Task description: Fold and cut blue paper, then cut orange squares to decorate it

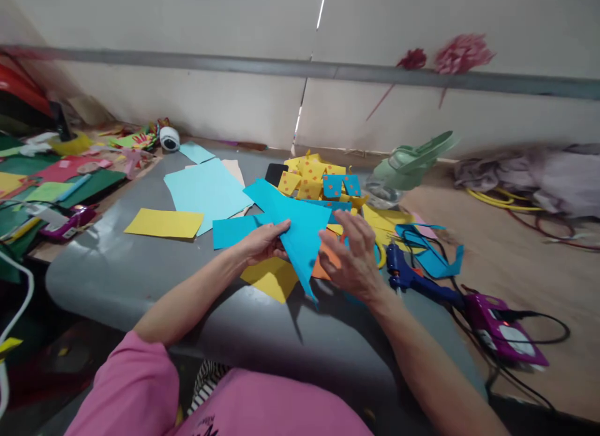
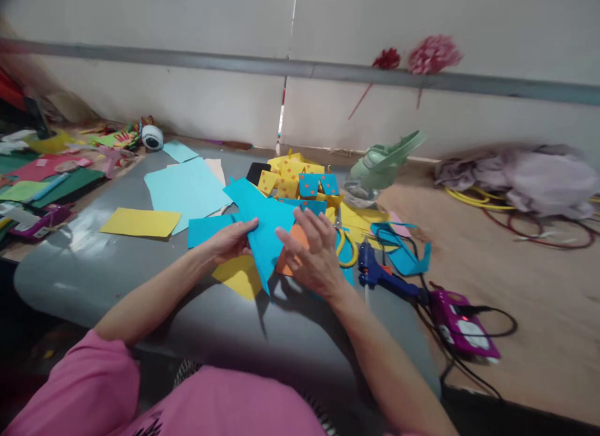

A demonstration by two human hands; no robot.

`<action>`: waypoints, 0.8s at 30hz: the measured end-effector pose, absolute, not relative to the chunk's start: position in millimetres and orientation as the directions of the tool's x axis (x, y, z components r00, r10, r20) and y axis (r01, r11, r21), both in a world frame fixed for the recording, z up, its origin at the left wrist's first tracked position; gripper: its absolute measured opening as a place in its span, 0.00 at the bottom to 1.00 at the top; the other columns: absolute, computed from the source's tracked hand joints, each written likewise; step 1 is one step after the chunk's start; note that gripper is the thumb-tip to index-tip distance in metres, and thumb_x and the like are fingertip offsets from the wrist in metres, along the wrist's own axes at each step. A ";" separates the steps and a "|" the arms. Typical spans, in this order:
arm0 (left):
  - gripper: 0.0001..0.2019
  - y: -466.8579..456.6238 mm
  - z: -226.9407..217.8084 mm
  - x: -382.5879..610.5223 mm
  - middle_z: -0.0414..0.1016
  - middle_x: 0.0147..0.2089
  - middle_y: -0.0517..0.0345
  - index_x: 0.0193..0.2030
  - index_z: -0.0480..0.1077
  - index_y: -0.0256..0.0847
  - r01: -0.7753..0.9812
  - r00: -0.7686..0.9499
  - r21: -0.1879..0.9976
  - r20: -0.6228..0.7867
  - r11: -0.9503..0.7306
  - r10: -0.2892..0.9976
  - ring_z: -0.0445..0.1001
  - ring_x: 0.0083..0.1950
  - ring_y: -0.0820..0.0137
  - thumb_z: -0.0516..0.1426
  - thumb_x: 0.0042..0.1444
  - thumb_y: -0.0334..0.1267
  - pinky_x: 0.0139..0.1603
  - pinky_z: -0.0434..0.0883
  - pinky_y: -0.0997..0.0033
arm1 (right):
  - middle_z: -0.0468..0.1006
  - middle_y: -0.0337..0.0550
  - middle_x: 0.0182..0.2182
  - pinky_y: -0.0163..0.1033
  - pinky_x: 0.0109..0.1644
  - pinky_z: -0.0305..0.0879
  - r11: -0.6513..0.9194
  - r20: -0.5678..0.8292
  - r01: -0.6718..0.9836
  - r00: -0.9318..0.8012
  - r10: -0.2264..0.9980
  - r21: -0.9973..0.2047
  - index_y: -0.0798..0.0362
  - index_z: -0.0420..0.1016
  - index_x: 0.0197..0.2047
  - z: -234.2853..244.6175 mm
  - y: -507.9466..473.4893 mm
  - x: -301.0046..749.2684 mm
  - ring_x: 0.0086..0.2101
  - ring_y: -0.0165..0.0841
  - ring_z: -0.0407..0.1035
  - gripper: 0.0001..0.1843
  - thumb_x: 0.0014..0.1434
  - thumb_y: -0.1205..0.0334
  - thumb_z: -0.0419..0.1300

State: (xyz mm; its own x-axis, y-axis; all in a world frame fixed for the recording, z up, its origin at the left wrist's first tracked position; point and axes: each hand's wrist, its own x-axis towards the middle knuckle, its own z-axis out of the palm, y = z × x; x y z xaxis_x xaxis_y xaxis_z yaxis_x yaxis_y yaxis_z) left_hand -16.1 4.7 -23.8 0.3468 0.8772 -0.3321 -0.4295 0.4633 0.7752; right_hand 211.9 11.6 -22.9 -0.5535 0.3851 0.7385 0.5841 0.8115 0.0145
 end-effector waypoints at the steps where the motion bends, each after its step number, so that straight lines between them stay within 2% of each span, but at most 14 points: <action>1: 0.20 2.5 -25.3 -15.4 0.76 0.26 0.59 0.33 0.73 0.35 -0.410 0.361 0.783 -0.331 0.467 0.872 0.74 0.26 0.75 0.69 0.51 0.52 0.27 0.73 0.77 | 0.72 0.44 0.63 0.66 0.67 0.57 0.811 0.720 0.571 -0.616 0.321 0.128 0.32 0.64 0.65 -22.4 8.1 210.6 0.65 0.46 0.61 0.30 0.63 0.66 0.60; 3: 0.23 -2.8 -28.2 -11.6 0.70 0.23 0.63 0.28 0.70 0.36 -0.361 0.399 0.803 -0.326 0.474 0.857 0.69 0.24 0.79 0.70 0.47 0.55 0.25 0.68 0.79 | 0.78 0.35 0.58 0.65 0.70 0.52 0.821 0.666 0.526 -0.697 0.265 0.223 0.29 0.68 0.62 -20.9 0.3 206.1 0.63 0.42 0.64 0.29 0.64 0.70 0.58; 5: 0.25 -7.0 -29.9 -7.2 0.67 0.23 0.65 0.27 0.69 0.36 -0.336 0.423 0.815 -0.316 0.471 0.849 0.66 0.25 0.80 0.71 0.44 0.57 0.26 0.65 0.80 | 0.81 0.33 0.55 0.63 0.71 0.50 0.847 0.629 0.481 -0.736 0.250 0.226 0.31 0.71 0.60 -18.8 -5.8 202.5 0.60 0.39 0.69 0.27 0.65 0.72 0.56; 8: 0.25 -7.3 -28.5 -5.4 0.68 0.26 0.66 0.32 0.69 0.38 -0.401 0.346 0.821 -0.276 0.407 0.897 0.67 0.27 0.80 0.71 0.42 0.56 0.29 0.66 0.79 | 0.83 0.35 0.52 0.62 0.70 0.52 0.885 0.619 0.442 -0.739 0.266 0.147 0.37 0.74 0.59 -15.3 -8.5 201.7 0.54 0.38 0.74 0.24 0.66 0.73 0.57; 12: 0.24 -1.8 -25.5 -10.6 0.69 0.29 0.67 0.34 0.67 0.38 -0.433 0.284 0.839 -0.221 0.330 0.933 0.71 0.31 0.77 0.73 0.40 0.49 0.35 0.70 0.77 | 0.85 0.38 0.48 0.60 0.67 0.57 0.926 0.600 0.378 -0.745 0.294 0.016 0.39 0.76 0.58 -12.9 -6.1 204.4 0.49 0.38 0.77 0.22 0.67 0.70 0.56; 13: 0.24 -1.4 -25.7 -11.6 0.69 0.29 0.67 0.37 0.69 0.38 -0.417 0.276 0.844 -0.237 0.338 0.932 0.71 0.32 0.77 0.74 0.40 0.47 0.35 0.70 0.77 | 0.85 0.38 0.48 0.60 0.67 0.58 0.932 0.595 0.363 -0.751 0.287 0.009 0.40 0.76 0.58 -12.9 -5.8 204.8 0.49 0.37 0.77 0.21 0.67 0.70 0.56; 15: 0.30 -2.3 -27.4 -11.9 0.68 0.30 0.67 0.49 0.71 0.38 -0.378 0.249 0.845 -0.299 0.377 0.921 0.72 0.34 0.76 0.74 0.39 0.40 0.37 0.71 0.75 | 0.85 0.38 0.48 0.59 0.66 0.58 0.932 0.588 0.362 -0.755 0.292 0.002 0.40 0.76 0.58 -13.1 -6.0 205.2 0.48 0.36 0.77 0.22 0.68 0.71 0.55; 17: 0.41 -4.8 -29.8 -10.7 0.66 0.30 0.69 0.64 0.65 0.40 -0.344 0.228 0.845 -0.348 0.410 0.909 0.71 0.34 0.76 0.73 0.42 0.35 0.39 0.71 0.75 | 0.85 0.37 0.48 0.58 0.65 0.58 0.925 0.577 0.379 -0.752 0.317 -0.015 0.39 0.77 0.57 -13.3 -6.4 205.3 0.48 0.35 0.77 0.23 0.67 0.72 0.54; 19: 0.46 -7.1 -31.7 -9.2 0.63 0.28 0.71 0.70 0.59 0.40 -0.309 0.232 0.861 -0.343 0.403 0.910 0.69 0.32 0.77 0.72 0.44 0.33 0.39 0.70 0.76 | 0.85 0.37 0.48 0.57 0.64 0.58 0.921 0.555 0.387 -0.760 0.338 -0.030 0.39 0.78 0.56 -13.5 -6.1 205.7 0.46 0.35 0.77 0.23 0.65 0.73 0.55; 21: 0.41 -8.4 -32.5 -8.1 0.63 0.27 0.70 0.67 0.64 0.38 -0.255 0.277 0.895 -0.295 0.366 0.915 0.67 0.30 0.78 0.72 0.45 0.36 0.36 0.69 0.77 | 0.86 0.38 0.47 0.55 0.61 0.59 0.923 0.522 0.382 -0.777 0.352 -0.055 0.41 0.79 0.54 -14.1 -4.9 206.2 0.44 0.35 0.77 0.23 0.64 0.74 0.55; 24: 0.26 -9.6 -31.9 -7.4 0.74 0.34 0.60 0.54 0.75 0.38 -0.186 0.447 0.939 -0.182 0.290 0.876 0.72 0.37 0.74 0.70 0.48 0.43 0.40 0.71 0.75 | 0.86 0.40 0.39 0.51 0.55 0.61 0.906 0.488 0.391 -0.767 0.418 -0.163 0.46 0.80 0.49 -15.6 -3.4 205.8 0.37 0.35 0.76 0.15 0.65 0.68 0.56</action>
